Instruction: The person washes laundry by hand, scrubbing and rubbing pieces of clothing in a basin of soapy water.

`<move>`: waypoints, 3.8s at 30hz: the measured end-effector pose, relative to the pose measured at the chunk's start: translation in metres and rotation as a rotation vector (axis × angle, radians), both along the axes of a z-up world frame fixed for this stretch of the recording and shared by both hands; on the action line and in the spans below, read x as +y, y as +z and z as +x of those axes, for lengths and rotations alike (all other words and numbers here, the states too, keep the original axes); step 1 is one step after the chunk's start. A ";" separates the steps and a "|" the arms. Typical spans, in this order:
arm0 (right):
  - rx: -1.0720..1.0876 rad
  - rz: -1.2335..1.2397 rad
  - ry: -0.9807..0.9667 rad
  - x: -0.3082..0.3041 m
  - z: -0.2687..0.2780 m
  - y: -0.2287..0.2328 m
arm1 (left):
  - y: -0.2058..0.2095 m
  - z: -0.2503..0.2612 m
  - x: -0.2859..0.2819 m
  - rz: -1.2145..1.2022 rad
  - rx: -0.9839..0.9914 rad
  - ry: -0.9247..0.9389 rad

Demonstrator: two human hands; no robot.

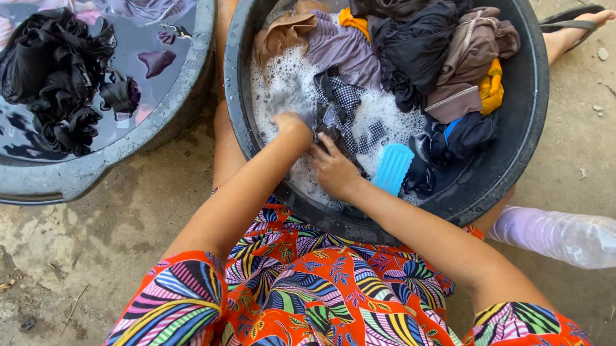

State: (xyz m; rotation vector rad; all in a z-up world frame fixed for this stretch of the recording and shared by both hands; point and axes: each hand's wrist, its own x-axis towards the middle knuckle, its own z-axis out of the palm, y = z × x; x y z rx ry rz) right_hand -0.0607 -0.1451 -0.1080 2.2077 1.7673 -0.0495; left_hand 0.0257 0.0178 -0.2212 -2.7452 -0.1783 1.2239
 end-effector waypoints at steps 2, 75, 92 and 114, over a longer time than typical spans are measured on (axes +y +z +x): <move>0.180 0.153 -0.107 -0.002 0.004 0.004 | 0.006 0.000 0.018 -0.009 -0.023 0.072; 0.716 0.723 -1.355 -0.077 -0.016 0.169 | 0.265 -0.124 -0.020 -0.899 -0.700 0.031; 0.338 0.965 -0.612 -0.119 -0.006 0.146 | 0.287 -0.123 -0.011 -0.779 -0.795 0.075; 0.763 0.796 -0.609 -0.094 -0.002 0.155 | 0.277 -0.127 -0.013 -1.026 -0.660 0.102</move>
